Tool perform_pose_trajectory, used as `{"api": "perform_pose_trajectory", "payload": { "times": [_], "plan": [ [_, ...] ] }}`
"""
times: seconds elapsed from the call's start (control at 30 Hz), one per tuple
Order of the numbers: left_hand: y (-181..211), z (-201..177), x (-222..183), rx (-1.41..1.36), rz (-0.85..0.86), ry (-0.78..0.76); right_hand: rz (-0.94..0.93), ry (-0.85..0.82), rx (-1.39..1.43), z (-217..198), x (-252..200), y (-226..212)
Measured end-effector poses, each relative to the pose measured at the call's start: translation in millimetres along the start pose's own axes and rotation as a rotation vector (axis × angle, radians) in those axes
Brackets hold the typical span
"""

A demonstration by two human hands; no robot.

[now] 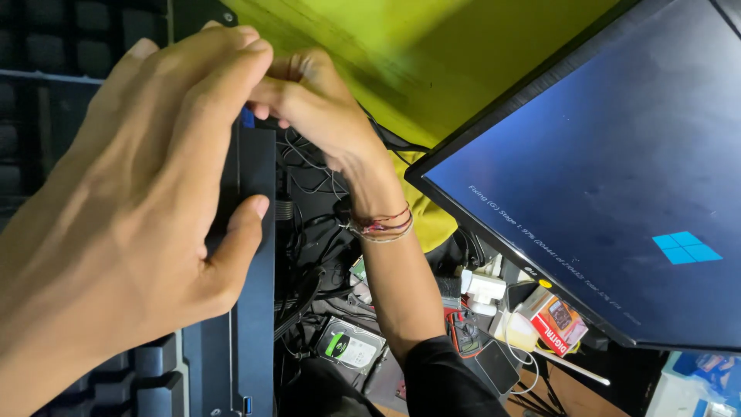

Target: Installing a case fan and connecting internal cables in a desktop PC

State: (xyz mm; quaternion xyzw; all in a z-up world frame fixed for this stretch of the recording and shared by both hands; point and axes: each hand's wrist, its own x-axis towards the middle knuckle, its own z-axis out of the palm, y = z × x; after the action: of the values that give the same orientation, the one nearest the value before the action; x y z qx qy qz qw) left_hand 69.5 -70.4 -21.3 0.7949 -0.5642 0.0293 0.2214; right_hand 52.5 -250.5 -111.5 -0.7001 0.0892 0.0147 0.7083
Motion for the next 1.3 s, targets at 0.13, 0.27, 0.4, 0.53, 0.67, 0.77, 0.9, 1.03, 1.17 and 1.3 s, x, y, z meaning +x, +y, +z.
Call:
{"api": "perform_pose_trajectory", "payload": {
  "times": [0.13, 0.27, 0.4, 0.53, 0.67, 0.77, 0.9, 1.03, 1.17, 1.3],
  "plan": [
    [23.2, 6.7, 16.5, -0.026, 0.031, 0.002, -0.003, 0.035, 0.029, 2.3, 0.7, 3.3],
    [20.7, 10.1, 14.7, 0.002, 0.035, 0.024, -0.054, 0.059, -0.026, 3.7, -1.1, 2.8],
    [19.7, 11.9, 13.0, -0.003, 0.041, 0.039, -0.024, 0.106, -0.015, 5.4, -2.4, 2.1],
    [17.6, 14.2, 11.4, 0.017, 0.045, 0.032, -0.028, 0.116, -0.045, 5.0, -3.0, -5.1],
    [18.3, 13.3, 10.9, 0.003, 0.048, 0.063, -0.030, 0.117, -0.065, 1.9, -4.9, -13.2],
    [17.7, 13.8, 10.7, -0.023, 0.054, 0.070, -0.032, 0.130, -0.083, -0.6, -5.8, -18.7],
    [17.4, 13.7, 10.5, -0.028, 0.051, 0.077, -0.029, 0.155, -0.109, 1.8, -8.0, -22.8],
    [16.3, 15.6, 9.3, 0.007, 0.068, 0.090, -0.034, 0.175, -0.132, 6.3, -10.3, -27.4],
    [15.9, 17.4, 8.9, 0.022, 0.076, 0.110, -0.030, 0.187, -0.152, 5.5, -15.1, -32.7],
    [16.4, 20.9, 8.0, 0.022, 0.054, 0.133, -0.023, 0.206, -0.185, 7.8, -31.1, -38.7]
  ]
}}
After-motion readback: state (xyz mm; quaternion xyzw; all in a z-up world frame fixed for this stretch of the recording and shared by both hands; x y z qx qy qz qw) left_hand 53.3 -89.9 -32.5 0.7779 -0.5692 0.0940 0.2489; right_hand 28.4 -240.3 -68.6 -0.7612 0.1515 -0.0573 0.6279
